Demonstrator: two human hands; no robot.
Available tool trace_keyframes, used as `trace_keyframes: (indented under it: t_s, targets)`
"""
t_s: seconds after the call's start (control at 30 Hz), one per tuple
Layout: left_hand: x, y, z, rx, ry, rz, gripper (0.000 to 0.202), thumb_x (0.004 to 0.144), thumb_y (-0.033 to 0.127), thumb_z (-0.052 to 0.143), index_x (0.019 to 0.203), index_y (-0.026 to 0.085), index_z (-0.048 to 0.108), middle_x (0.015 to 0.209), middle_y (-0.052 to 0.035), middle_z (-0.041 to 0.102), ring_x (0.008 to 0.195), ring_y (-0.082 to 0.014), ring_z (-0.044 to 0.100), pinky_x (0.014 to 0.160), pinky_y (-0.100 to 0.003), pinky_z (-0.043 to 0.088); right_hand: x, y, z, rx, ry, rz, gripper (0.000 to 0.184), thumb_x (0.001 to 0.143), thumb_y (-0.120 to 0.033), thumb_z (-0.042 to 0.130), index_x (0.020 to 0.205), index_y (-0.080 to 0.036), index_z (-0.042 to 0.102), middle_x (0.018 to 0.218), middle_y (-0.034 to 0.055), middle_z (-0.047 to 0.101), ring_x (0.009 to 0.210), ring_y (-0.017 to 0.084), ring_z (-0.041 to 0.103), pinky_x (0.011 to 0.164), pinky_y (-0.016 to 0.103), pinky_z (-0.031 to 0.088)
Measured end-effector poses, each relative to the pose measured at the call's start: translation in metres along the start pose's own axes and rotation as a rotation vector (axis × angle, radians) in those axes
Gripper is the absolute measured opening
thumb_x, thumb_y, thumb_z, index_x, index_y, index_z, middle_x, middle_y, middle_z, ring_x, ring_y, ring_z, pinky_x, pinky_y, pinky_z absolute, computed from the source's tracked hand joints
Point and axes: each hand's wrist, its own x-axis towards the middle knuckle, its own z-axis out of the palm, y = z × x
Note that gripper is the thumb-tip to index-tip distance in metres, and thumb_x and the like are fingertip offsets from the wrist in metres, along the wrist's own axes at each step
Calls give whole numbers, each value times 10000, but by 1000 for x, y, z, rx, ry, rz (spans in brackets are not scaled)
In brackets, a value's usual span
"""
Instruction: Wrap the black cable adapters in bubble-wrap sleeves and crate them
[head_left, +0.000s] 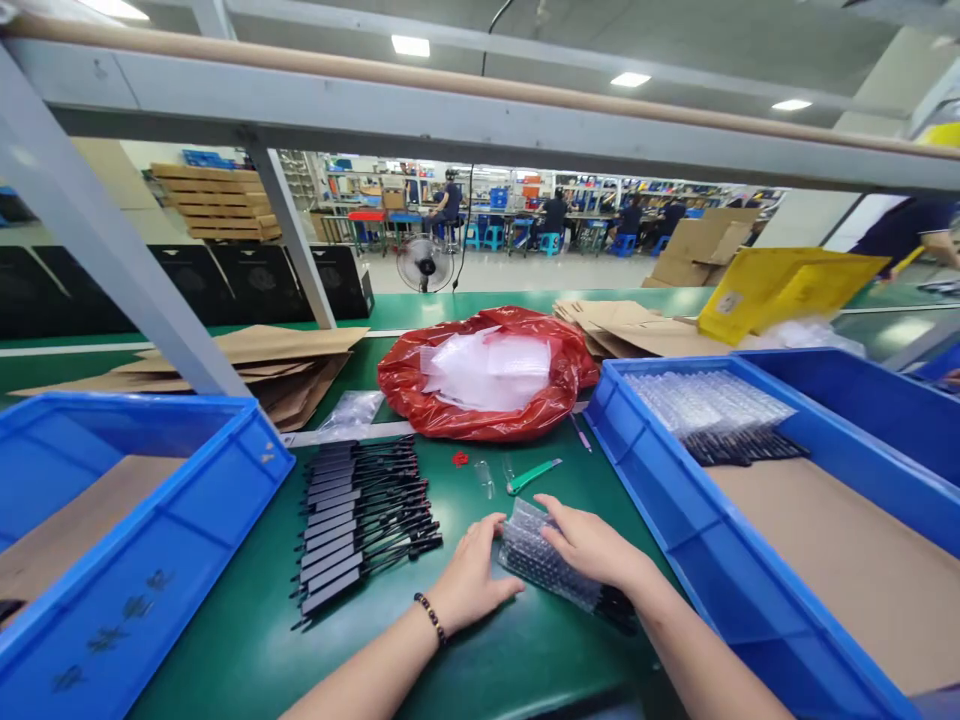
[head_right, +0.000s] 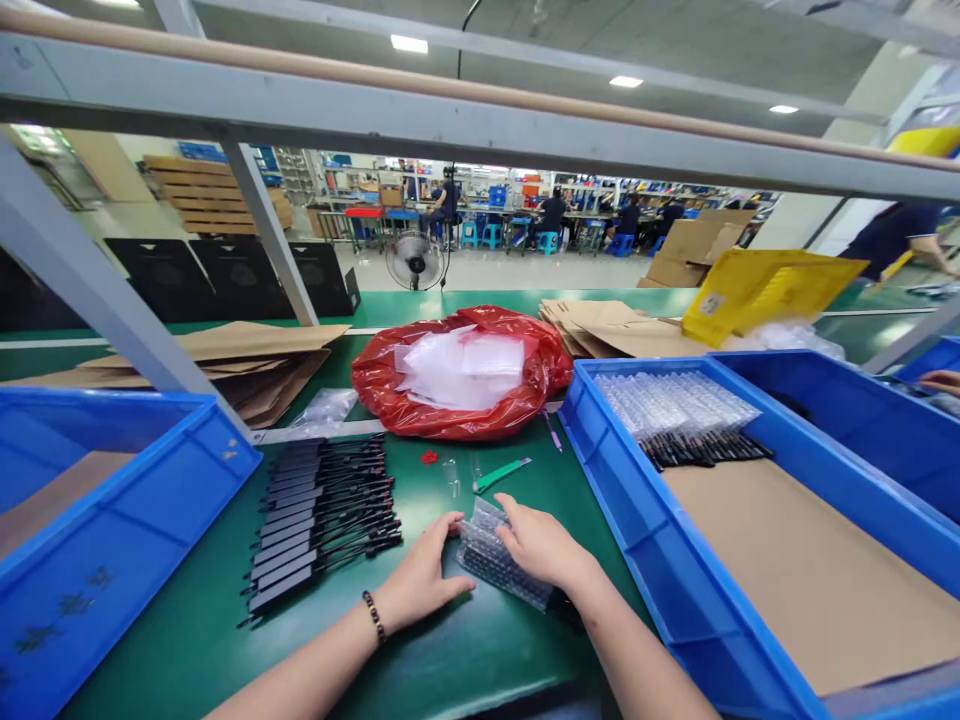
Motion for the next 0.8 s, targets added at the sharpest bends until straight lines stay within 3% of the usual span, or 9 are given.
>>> trace_keyframes:
  t_s: [0.07, 0.17, 0.3, 0.5, 0.6, 0.7, 0.77, 0.8]
  targets:
    - [13, 5, 5, -37, -39, -55, 569, 609, 191, 631, 1132, 150, 412, 1077, -112, 548, 997, -226, 505, 896, -365, 393, 0, 0, -5, 10, -19, 6, 450, 866, -291, 356, 1301, -176, 363, 1193, 114, 570, 1063, 221, 548, 841, 307, 396]
    - [11, 2, 1, -45, -104, -68, 390, 616, 164, 585, 986, 180, 462, 1000, -59, 556, 919, -193, 500, 833, -316, 391, 1, 2, -10, 6, -42, 30, 487, 821, -275, 432, 1296, -188, 368, 1137, 110, 603, 1021, 226, 570, 807, 299, 404]
    - [-5, -12, -14, 30, -204, -92, 200, 620, 206, 588, 778, 200, 465, 869, -6, 546, 832, -173, 478, 744, -265, 373, 2, 8, -3, -36, -65, 44, 738, 617, -231, 642, 1298, -179, 362, 1110, 126, 609, 995, 266, 578, 776, 297, 422]
    - [5, -20, -28, -94, -307, -136, 250, 618, 277, 629, 735, 197, 424, 712, 43, 506, 738, -143, 475, 654, -224, 361, -9, 5, 2, -20, 102, 34, 657, 618, -109, 525, 1261, -159, 398, 1096, 108, 613, 996, 253, 577, 814, 319, 437]
    - [26, -12, -33, -36, -396, -162, 295, 605, 299, 640, 799, 193, 444, 703, 44, 525, 729, -153, 509, 628, -228, 374, -41, 1, -14, 43, 346, 56, 629, 677, -121, 475, 1295, -133, 356, 1124, 123, 592, 1028, 245, 556, 868, 354, 437]
    - [57, 13, -44, 246, -417, -143, 502, 567, 288, 661, 1023, 190, 478, 837, -7, 605, 808, -207, 571, 700, -281, 422, -99, 4, -38, 170, 623, 48, 581, 743, -201, 479, 1307, -179, 344, 1191, 104, 561, 1063, 230, 543, 909, 350, 440]
    - [85, 44, -53, 377, -340, 21, 593, 581, 302, 657, 1135, 204, 471, 1080, -74, 593, 998, -245, 546, 861, -333, 402, -144, 12, -56, 243, 746, 139, 583, 741, -300, 544, 1290, -220, 364, 1149, 81, 591, 997, 229, 586, 855, 330, 485]
    - [102, 65, -58, 401, -295, 145, 541, 640, 330, 615, 1149, 202, 484, 1174, -95, 558, 1078, -248, 511, 925, -348, 368, -167, 17, -66, 269, 828, 205, 610, 727, -342, 569, 1289, -224, 363, 1130, 79, 601, 974, 232, 597, 834, 324, 497]
